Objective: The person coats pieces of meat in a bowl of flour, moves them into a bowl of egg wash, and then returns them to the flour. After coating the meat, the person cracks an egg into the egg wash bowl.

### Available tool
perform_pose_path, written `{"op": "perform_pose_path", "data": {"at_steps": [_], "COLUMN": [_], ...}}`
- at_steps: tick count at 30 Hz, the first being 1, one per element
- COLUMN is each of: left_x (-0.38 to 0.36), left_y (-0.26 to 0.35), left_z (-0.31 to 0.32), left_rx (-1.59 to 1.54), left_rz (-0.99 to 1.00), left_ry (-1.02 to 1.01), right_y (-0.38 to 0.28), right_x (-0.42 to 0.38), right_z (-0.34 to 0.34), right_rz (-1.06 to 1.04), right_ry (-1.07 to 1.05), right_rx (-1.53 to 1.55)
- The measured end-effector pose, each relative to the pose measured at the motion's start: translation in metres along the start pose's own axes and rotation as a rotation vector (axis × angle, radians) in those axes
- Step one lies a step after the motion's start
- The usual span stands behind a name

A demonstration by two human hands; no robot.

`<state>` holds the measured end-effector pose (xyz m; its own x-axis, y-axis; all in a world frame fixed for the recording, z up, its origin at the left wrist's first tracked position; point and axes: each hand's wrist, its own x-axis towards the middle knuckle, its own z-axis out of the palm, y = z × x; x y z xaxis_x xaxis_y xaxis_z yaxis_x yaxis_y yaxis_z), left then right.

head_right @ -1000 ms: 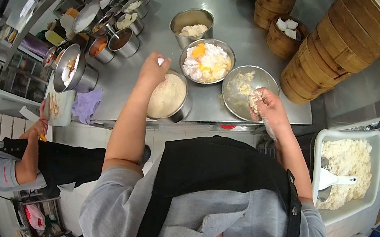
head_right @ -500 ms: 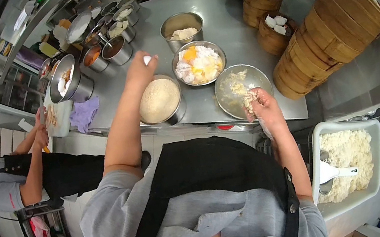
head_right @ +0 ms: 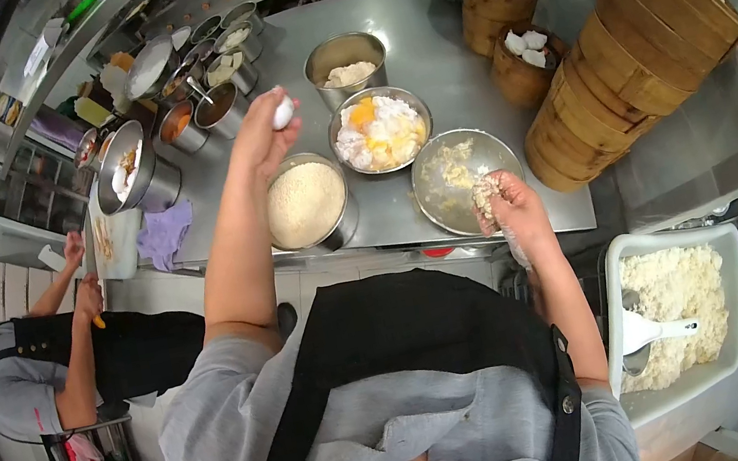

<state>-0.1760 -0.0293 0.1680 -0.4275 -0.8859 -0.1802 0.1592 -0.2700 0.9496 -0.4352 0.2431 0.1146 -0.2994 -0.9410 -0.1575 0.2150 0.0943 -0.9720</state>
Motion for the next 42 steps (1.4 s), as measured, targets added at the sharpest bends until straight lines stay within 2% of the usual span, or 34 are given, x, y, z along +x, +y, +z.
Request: {"op": "perform_pose_path", "data": {"at_steps": [2,3,6,14,17,20,26,29,42], "left_x": [0.014,0.013,0.028,0.056,0.048,0.06,0.055,0.053,0.055], "left_y": [0.002,0.003,-0.006,-0.02,-0.016,-0.03,-0.031,-0.025,-0.036], "left_z": [0.001,0.013,0.036,0.067,0.079,0.078,0.088,0.094,0.097], "left_rx": [-0.398,-0.424,-0.232,0.841,1.027,1.247,1.266,1.342,1.386], "left_rz": [-0.138,-0.155,-0.105,0.125,0.194,0.388,0.443,0.358,0.397], "left_ry": [-0.302,-0.297,-0.251,-0.061,-0.008,0.006,-0.009,-0.049,-0.084], "right_y": [0.002,0.004,0.003,0.006,0.007,0.007,0.005,0.004,0.011], "right_x": [0.001,0.001,0.0,-0.007,-0.007,-0.008,-0.008,-0.008,-0.005], "right_z": [0.002,0.004,0.004,-0.001,-0.002,-0.002,-0.001,-0.001,-0.002], "right_rz": [-0.006,-0.023,-0.027,-0.06,-0.054,-0.08,-0.048,-0.043,-0.062], "right_ry": [-0.015,-0.037,-0.07,-0.061,-0.053,-0.065,-0.059,-0.056,-0.039], "right_rx": [0.025,0.039,0.026,0.029,0.036,0.034,0.018,0.015,0.047]}}
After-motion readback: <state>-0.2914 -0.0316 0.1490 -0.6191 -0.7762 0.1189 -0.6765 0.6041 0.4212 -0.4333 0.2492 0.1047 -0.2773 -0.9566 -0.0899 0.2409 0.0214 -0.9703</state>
